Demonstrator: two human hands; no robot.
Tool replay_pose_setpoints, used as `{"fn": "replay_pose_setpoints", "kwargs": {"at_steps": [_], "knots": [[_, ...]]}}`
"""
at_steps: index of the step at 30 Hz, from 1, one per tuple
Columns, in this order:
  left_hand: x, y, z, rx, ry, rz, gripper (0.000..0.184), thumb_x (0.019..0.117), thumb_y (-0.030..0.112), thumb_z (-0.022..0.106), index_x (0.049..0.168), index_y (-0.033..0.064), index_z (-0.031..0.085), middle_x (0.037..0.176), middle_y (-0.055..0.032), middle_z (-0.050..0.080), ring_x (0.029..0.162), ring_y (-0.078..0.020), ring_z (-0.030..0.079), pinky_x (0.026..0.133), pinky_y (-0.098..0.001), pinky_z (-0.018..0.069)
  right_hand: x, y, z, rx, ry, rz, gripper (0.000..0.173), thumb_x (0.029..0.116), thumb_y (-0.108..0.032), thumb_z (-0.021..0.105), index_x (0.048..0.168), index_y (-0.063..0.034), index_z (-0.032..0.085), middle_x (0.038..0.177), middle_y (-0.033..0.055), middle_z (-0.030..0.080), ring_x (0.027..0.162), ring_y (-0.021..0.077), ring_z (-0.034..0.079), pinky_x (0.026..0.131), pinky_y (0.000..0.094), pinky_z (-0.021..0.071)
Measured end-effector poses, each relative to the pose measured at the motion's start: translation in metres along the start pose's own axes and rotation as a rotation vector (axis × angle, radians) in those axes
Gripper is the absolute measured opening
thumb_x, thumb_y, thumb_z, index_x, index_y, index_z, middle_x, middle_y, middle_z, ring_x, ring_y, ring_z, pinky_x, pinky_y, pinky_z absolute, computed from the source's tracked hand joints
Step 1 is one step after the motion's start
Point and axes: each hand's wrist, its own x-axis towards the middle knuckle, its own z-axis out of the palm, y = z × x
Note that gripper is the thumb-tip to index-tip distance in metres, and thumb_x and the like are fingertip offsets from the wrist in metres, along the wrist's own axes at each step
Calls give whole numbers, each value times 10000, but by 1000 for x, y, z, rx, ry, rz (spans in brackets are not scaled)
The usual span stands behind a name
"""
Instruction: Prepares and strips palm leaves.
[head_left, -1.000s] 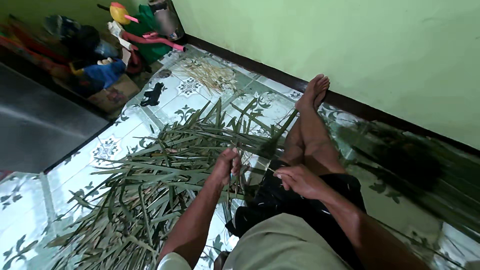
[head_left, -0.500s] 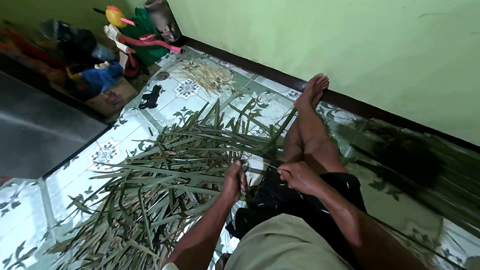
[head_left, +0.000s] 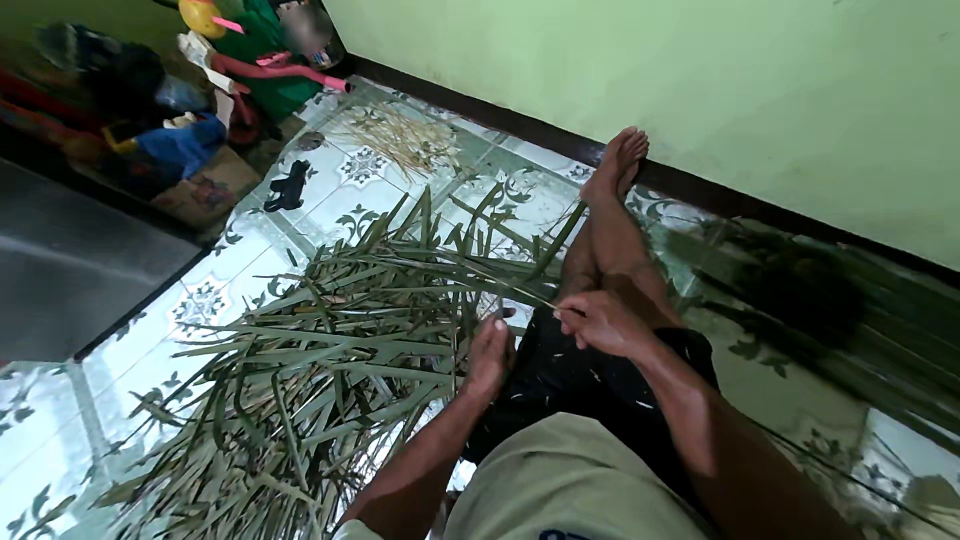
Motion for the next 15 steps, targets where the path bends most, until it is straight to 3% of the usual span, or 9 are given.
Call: {"fn": "replay_pose_setpoints", "kwargs": {"at_steps": [3, 5, 9, 13, 15], "knots": [[0, 2, 10, 135, -107, 31, 414, 1078, 276, 428, 1361, 2, 556, 704, 70, 540, 542, -18, 463, 498, -197, 413, -2, -5, 4, 43, -30, -58, 245, 1071, -201, 524, 1072, -22, 691, 799, 40, 670, 558, 77, 580, 562, 252, 525], [5, 8, 10, 161, -136, 26, 435, 1072, 233, 449, 1426, -13, 505, 708, 56, 537, 551, -26, 466, 510, -203, 420, -4, -5, 9, 89, -62, -101, 250, 1072, -206, 521, 1061, -25, 693, 789, 27, 671, 545, 64, 574, 547, 239, 520], [19, 17, 0, -30, -58, -39, 440, 1067, 186, 424, 1451, -27, 443, 649, 53, 503, 489, -29, 454, 464, -189, 419, -8, 1, 11, 184, -138, -122, 299, 1093, -212, 452, 1051, -25, 681, 717, 1, 641, 482, 54, 509, 474, 222, 454], [11, 18, 5, -98, -247, -127, 507, 1032, 210, 506, 1495, 20, 425, 623, 64, 537, 481, -36, 495, 474, -201, 457, -7, 5, 8, 305, -204, -101, 280, 1087, -203, 445, 1037, -47, 671, 668, -34, 589, 447, 33, 433, 427, 197, 373], [11, 21, 4, -181, -259, -140, 516, 1023, 223, 517, 1500, 44, 431, 612, 67, 542, 478, -43, 508, 480, -211, 473, -8, 9, 6, 388, -251, -87, 266, 1075, -197, 451, 1008, -64, 670, 649, -46, 580, 435, 23, 419, 408, 179, 348]]}}
